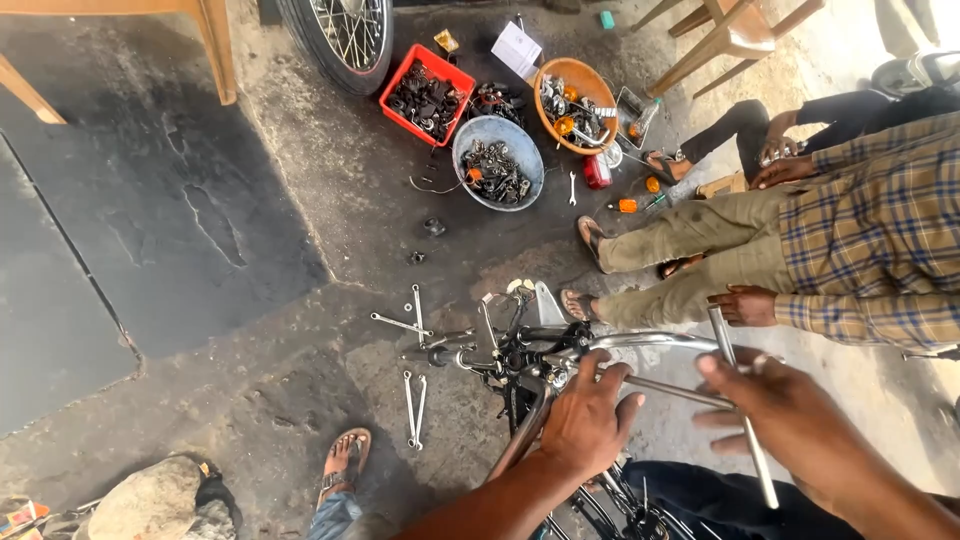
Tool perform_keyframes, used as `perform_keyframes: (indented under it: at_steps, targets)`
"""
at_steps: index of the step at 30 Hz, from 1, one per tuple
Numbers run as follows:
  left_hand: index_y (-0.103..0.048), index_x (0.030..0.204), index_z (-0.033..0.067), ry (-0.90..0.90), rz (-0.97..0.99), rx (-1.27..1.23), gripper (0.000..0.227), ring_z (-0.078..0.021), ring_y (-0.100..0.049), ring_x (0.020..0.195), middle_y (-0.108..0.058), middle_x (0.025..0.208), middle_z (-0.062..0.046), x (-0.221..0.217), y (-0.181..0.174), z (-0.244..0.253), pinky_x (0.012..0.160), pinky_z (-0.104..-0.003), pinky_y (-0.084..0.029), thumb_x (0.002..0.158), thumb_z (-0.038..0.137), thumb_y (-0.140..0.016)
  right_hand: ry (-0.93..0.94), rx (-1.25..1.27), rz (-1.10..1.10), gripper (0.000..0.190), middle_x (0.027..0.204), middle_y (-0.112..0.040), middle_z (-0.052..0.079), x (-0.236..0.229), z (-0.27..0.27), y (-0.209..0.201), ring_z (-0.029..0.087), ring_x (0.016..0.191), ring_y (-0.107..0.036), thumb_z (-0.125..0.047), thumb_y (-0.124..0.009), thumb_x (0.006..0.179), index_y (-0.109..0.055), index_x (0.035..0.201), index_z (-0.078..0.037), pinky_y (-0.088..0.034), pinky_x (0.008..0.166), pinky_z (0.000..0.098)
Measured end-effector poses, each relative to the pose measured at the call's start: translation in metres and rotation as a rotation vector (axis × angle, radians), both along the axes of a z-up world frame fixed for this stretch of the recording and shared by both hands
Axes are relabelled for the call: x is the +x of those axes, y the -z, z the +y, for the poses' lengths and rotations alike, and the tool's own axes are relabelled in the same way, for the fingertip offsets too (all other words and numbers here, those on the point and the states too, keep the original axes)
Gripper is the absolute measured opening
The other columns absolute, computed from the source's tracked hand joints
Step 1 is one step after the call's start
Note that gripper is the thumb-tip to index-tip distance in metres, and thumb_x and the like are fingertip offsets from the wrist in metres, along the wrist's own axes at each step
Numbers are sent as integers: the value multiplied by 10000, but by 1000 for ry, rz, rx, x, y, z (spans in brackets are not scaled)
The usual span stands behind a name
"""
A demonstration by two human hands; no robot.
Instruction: Repairing or assembling the handlebar and front fork assembly of a motorcycle.
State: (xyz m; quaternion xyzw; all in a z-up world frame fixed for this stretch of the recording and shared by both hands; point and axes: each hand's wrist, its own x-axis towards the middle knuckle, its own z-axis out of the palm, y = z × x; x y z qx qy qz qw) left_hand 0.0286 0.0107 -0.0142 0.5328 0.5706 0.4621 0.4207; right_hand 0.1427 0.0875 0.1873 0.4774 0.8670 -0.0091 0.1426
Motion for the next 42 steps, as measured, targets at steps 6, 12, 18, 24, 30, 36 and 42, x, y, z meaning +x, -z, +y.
perform_keyframes:
  at_steps: [6,12,18,24,30,36,42]
  targets:
    - [-637,1215,-9,-18,38,114,330,-366,-689,949,-633,1151,-213,8,13,9,832,-501,-560,1039,268,-596,-950,268,25,495,1594,-409,118,36,7,-13,294,1486,-345,-361,-364,1047,-384,1489,-138,-248,1201,590]
    - [-634,1139,-24,-37,38,41,301,-334,-690,932,-643,1101,-209,13,15,9,817,-458,-578,1004,245,-618,-826,370,-683,581,1584,-461,137,4,19,-30,309,1470,-391,-405,-506,840,-548,1387,-216,-282,1234,513]
    - [-629,1231,-31,-91,41,95,381,-357,-673,1069,-651,1185,-224,20,27,9,949,-477,-562,1040,298,-607,-311,67,-918,504,1348,-669,12,11,27,-30,162,1189,-663,-565,-513,978,-689,1223,-161,-502,1072,323]
    - [-314,1596,-91,-69,-63,422,1153,-429,-436,1418,-426,1526,-307,29,-32,-27,1229,-599,-309,910,797,-583,-742,357,-266,498,1391,-640,91,39,50,-4,311,1375,-517,-499,-550,871,-693,1193,-147,-383,1129,489]
    - [-448,1571,-7,-398,-377,261,1019,-348,-527,1302,-570,1426,-218,10,-88,-30,1119,-530,-353,948,799,-477,-611,235,-190,374,1389,-607,32,-15,42,15,290,1452,-436,-318,-663,830,-702,1190,-225,-305,1248,500]
    - [-630,1305,-22,-413,-424,409,640,-395,-562,1204,-662,1220,-222,-17,-92,-35,1037,-538,-363,1039,526,-434,-423,175,222,562,1610,-479,108,-17,6,25,408,1578,-296,-127,-711,737,-714,1297,-169,-327,1192,505]
    - [-681,1317,23,-394,-170,388,381,-371,-638,1275,-675,1200,-181,36,-26,-17,1170,-587,-399,1054,300,-682,56,-131,678,817,1503,-539,157,247,132,191,307,1386,-496,-66,-647,808,-361,1572,-21,-375,1133,483]
